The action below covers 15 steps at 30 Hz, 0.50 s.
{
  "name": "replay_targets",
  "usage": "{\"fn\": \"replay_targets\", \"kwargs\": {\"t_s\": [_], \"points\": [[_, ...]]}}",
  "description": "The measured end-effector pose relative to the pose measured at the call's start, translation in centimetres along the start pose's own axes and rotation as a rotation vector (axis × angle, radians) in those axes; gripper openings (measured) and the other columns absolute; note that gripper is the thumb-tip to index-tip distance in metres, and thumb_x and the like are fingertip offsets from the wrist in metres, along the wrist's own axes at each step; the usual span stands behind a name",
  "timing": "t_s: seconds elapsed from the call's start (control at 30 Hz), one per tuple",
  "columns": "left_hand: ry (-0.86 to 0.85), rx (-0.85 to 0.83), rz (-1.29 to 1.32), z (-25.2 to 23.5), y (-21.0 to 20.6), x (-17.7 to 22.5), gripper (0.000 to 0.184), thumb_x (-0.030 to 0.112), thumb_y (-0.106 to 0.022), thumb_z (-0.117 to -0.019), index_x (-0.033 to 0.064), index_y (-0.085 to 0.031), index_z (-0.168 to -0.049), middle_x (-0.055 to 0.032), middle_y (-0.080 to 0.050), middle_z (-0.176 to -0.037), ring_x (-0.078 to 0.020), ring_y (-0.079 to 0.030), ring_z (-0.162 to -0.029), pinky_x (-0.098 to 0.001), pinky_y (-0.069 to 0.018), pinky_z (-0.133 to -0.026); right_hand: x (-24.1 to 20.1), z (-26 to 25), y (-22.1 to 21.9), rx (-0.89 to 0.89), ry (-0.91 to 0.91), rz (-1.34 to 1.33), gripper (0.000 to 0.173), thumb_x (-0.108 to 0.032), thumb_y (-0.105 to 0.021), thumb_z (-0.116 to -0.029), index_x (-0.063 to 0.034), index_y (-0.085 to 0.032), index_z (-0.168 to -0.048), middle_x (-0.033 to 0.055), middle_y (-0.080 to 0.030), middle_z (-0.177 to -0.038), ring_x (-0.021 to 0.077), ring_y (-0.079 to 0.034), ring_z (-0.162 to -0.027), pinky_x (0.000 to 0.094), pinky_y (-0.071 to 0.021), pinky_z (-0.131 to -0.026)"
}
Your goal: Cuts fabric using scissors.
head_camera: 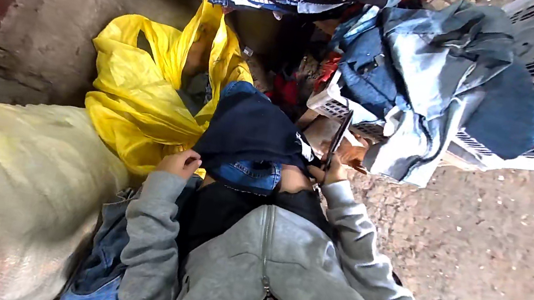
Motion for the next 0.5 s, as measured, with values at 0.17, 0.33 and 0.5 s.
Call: {"fn": "replay_targets", "kwargs": {"t_s": [0.17,0.33,0.5], "points": [[-0.466,0.147,0.157,-0.9,-4.0,5.4,0.024,0.007,-0.056,-0.1014,-0.0049,-0.07,-0.116,-0.0199,-0.072,-0.114,-0.0294,-0.071,-0.105,-0.0461,-0.0548,-0.098,2.0,-4.3,-1.1,0.184,0.102,0.073,0.058,-0.025,-0.08,-0.0863,0.0058,-0.057,-0.13,0.0286,-0.066,-0.115,0.0424,-0.065,-0.109,0.06,-0.049,-0.097],[-0.746,0.023,0.144,-1.5,-8.6,11.6,0.033,-0.001,-0.044,-0.1013,-0.0049,-0.069,-0.123,-0.0217,-0.07,-0.123,-0.0352,-0.066,-0.118,-0.053,-0.0484,-0.104,-4.2,1.0,0.7,0.188,0.288,-0.243,0.04,-0.008,-0.077,-0.0816,0.0069,-0.057,-0.113,0.0141,-0.063,-0.088,0.0202,-0.061,-0.079,0.0411,-0.0522,-0.076],[-0.656,0.007,-0.099,-3.4,-9.0,14.9,0.038,-0.003,-0.052,-0.0971,-0.0015,-0.065,-0.133,-0.025,-0.055,-0.144,-0.0412,-0.047,-0.14,-0.0607,-0.0378,-0.112,-5.6,3.3,1.3,0.22,0.725,-0.621,0.031,-0.004,-0.074,-0.074,-0.0096,-0.057,-0.098,-0.0103,-0.064,-0.081,-0.0021,-0.061,-0.073,0.0205,-0.0541,-0.068]]}}
Point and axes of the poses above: each hand's wrist, its own z-axis away from the middle knuckle, its own y-axis out of the back of the hand, x = y × z, the point moved 2 cm from there along -z, towards the middle knuckle
